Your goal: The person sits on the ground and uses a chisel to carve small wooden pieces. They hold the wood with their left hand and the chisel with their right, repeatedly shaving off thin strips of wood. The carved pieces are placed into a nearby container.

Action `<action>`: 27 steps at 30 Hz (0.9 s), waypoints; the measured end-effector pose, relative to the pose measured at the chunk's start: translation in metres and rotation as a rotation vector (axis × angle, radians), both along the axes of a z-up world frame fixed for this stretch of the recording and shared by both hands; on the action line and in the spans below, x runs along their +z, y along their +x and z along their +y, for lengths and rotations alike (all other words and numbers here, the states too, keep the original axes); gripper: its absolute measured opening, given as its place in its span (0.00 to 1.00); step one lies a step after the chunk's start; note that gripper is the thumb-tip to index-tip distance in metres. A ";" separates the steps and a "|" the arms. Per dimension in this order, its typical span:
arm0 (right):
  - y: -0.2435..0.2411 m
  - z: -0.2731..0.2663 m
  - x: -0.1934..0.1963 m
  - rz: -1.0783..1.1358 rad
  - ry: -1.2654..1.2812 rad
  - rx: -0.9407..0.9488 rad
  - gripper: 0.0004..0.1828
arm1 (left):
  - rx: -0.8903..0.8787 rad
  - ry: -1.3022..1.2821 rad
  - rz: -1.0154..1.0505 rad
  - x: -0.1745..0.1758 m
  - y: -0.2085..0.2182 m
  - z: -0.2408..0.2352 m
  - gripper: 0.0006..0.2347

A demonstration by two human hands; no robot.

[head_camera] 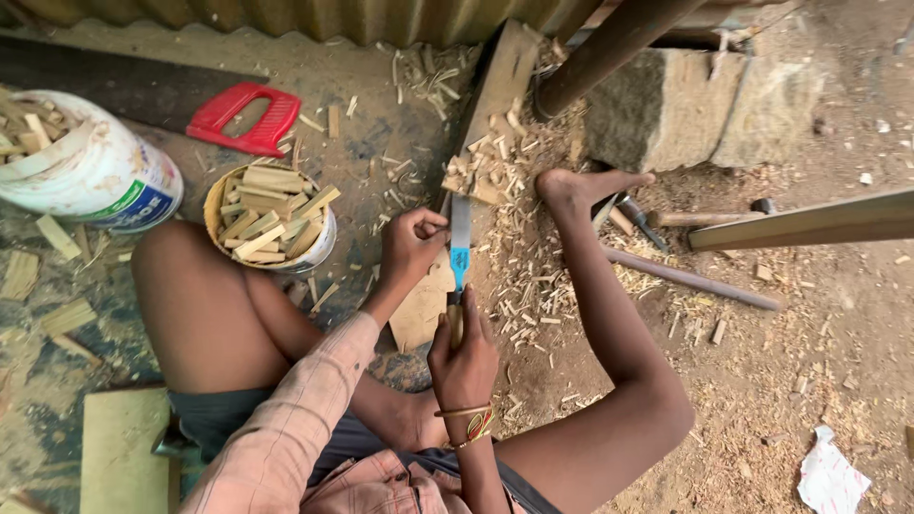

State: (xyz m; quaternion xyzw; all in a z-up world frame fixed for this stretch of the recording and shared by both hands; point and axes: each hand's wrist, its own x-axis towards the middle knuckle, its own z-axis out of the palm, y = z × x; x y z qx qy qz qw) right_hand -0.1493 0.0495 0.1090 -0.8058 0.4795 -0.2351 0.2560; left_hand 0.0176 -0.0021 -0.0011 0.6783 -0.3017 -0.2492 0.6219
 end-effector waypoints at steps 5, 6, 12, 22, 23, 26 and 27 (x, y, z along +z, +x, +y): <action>-0.019 -0.002 0.010 -0.158 0.251 -0.081 0.29 | 0.019 0.034 -0.087 0.024 -0.008 0.009 0.08; -0.023 0.000 0.011 -0.158 0.322 -0.132 0.30 | 0.022 0.019 -0.123 0.026 -0.012 0.010 0.07; -0.033 0.007 0.003 -0.193 0.152 -0.023 0.29 | 0.082 0.020 -0.108 0.023 -0.019 0.011 0.03; -0.027 0.007 0.006 -0.157 0.378 -0.184 0.31 | 0.098 0.004 -0.267 0.033 -0.017 0.011 0.05; -0.027 0.006 0.004 -0.147 0.350 -0.170 0.31 | 0.094 -0.001 -0.254 0.033 -0.015 0.010 0.04; -0.032 0.010 -0.005 -0.161 0.294 -0.120 0.30 | 0.097 -0.039 -0.218 0.028 -0.016 0.013 0.03; -0.032 0.010 -0.009 -0.175 0.278 -0.104 0.30 | 0.100 -0.057 -0.206 0.026 -0.015 0.012 0.03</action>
